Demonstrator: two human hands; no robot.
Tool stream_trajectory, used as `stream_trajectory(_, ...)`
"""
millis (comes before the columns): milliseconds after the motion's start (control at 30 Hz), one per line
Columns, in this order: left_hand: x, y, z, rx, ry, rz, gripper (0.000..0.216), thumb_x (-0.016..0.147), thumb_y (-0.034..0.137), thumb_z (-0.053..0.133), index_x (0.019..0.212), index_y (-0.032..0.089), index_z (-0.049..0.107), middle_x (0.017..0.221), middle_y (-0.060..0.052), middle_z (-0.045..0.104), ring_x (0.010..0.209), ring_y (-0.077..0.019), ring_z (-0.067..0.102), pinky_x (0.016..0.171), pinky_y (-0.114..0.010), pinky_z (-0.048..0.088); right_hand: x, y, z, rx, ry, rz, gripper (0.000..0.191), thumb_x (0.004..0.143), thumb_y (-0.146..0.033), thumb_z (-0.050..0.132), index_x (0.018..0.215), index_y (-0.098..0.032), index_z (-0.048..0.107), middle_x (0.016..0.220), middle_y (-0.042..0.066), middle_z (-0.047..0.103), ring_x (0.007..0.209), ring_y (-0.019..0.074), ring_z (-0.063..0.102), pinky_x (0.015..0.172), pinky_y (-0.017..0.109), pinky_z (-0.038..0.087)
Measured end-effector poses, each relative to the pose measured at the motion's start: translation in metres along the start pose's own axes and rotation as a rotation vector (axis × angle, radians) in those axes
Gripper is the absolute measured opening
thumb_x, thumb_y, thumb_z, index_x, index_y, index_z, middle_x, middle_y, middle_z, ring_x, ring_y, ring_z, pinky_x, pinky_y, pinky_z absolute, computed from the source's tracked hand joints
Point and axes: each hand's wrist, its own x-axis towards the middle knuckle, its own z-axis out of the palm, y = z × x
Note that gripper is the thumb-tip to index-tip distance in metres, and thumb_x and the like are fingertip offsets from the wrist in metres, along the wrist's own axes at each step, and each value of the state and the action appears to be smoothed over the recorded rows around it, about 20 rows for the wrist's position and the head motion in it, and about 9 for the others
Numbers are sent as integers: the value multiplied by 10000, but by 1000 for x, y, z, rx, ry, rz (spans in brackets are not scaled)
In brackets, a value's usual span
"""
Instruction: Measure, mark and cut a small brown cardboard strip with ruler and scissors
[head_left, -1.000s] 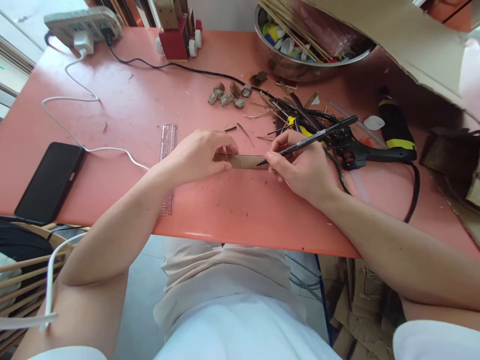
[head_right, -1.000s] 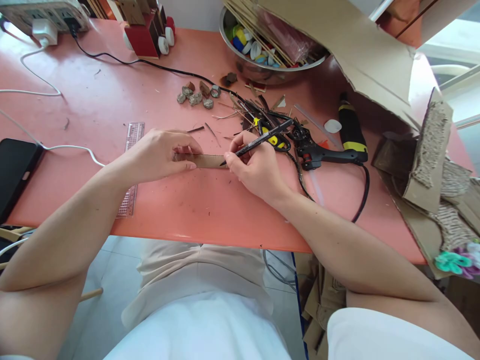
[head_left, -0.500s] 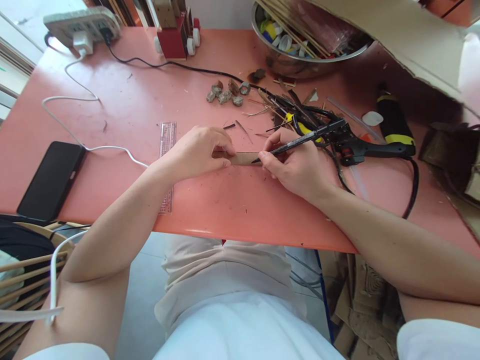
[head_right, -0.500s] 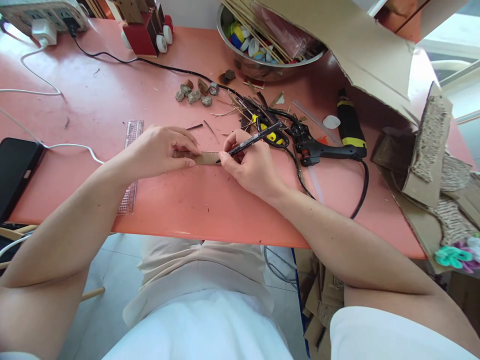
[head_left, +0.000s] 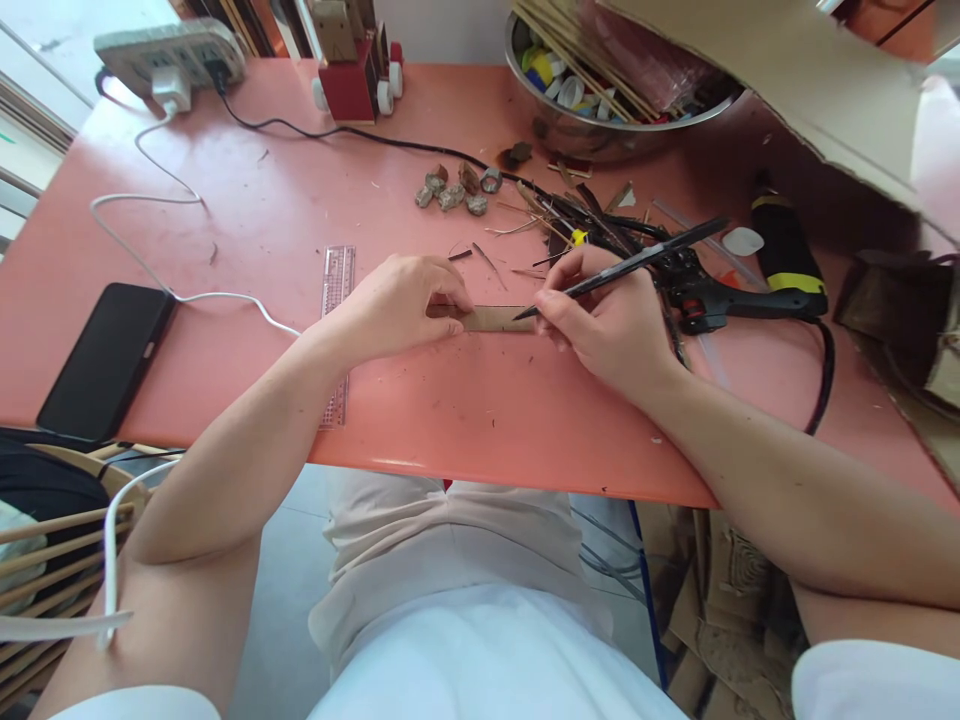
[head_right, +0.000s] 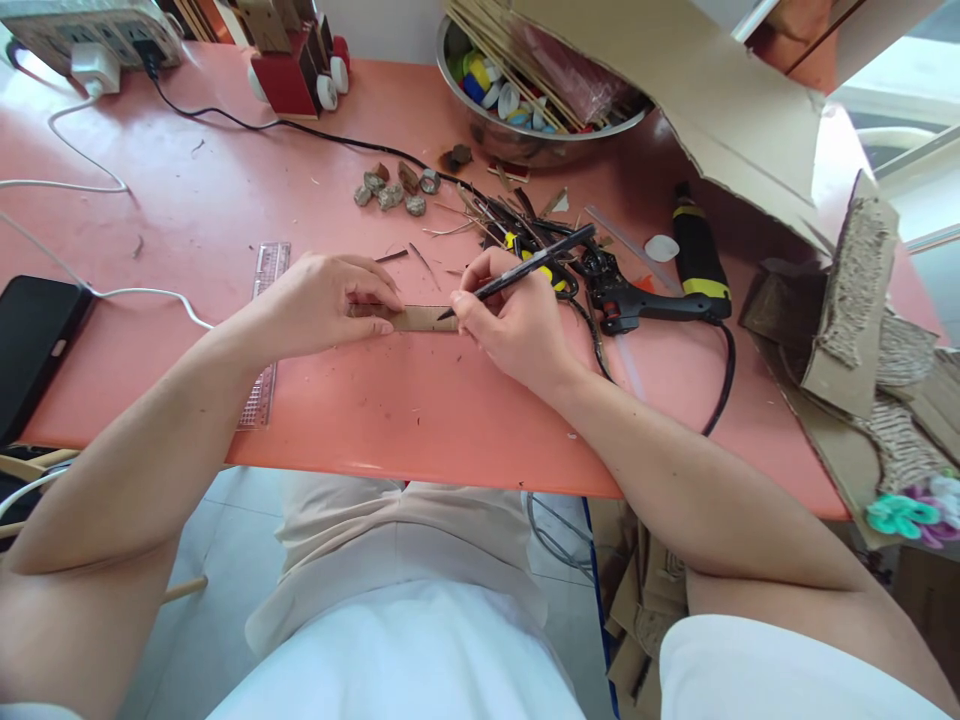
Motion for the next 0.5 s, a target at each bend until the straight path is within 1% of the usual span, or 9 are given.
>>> stream_trajectory(67, 0, 2, 0, -7, 4, -10, 252, 763, 195, 714, 957, 206, 874, 989, -46, 830, 862, -210, 754, 858, -318, 595, -1, -3, -2, 33, 49, -13, 303, 929, -379, 738, 803, -296, 475, 620, -31, 575, 524, 159, 540, 516, 317, 453)
stream_trajectory(133, 0, 3, -1, -10, 8, -23, 264, 763, 202, 726, 983, 201, 872, 963, -46, 821, 869, -216, 756, 855, -320, 600, -3, -5, -2, 46, 66, -30, 328, 945, -433, 759, 822, -296, 488, 639, -28, 584, 535, 160, 554, 519, 316, 460)
stream_trajectory(200, -1, 3, -6, -16, -7, -44, 307, 757, 210, 743, 1038, 209, 868, 966, -37, 815, 887, -218, 764, 849, -313, 602, -5, -4, 0, 51, 39, -37, 334, 946, -475, 763, 836, -292, 506, 658, -26, 587, 553, 156, 559, 525, 307, 458)
stream_trajectory(300, -4, 0, -16, -32, -61, -73, 373, 751, 227, 766, 1113, 237, 857, 1032, -19, 817, 931, -214, 780, 856, -293, 599, -9, -3, 6, 69, -59, -40, 333, 947, -536, 728, 858, -289, 524, 677, -34, 574, 564, 146, 545, 529, 296, 443)
stream_trajectory(367, -5, -2, -21, -39, -87, -80, 372, 762, 245, 770, 1124, 247, 855, 1068, -18, 818, 946, -210, 783, 861, -282, 592, -11, -3, 11, 74, -123, -35, 327, 956, -559, 693, 872, -289, 529, 687, -38, 567, 568, 146, 545, 531, 297, 438)
stream_trajectory(433, -5, -5, -22, -33, -89, -75, 348, 783, 268, 764, 1117, 247, 860, 1083, -23, 819, 940, -203, 779, 855, -275, 581, -10, -4, 16, 55, -150, -35, 301, 958, -536, 680, 875, -288, 530, 704, -32, 571, 591, 151, 557, 546, 300, 442)
stream_trajectory(500, -3, -8, -19, -9, -71, -61, 295, 797, 282, 758, 1068, 248, 870, 1064, -26, 820, 929, -201, 771, 848, -275, 570, -8, -5, 21, 26, -142, -57, 253, 949, -471, 682, 869, -284, 531, 725, -24, 583, 617, 153, 561, 566, 297, 445)
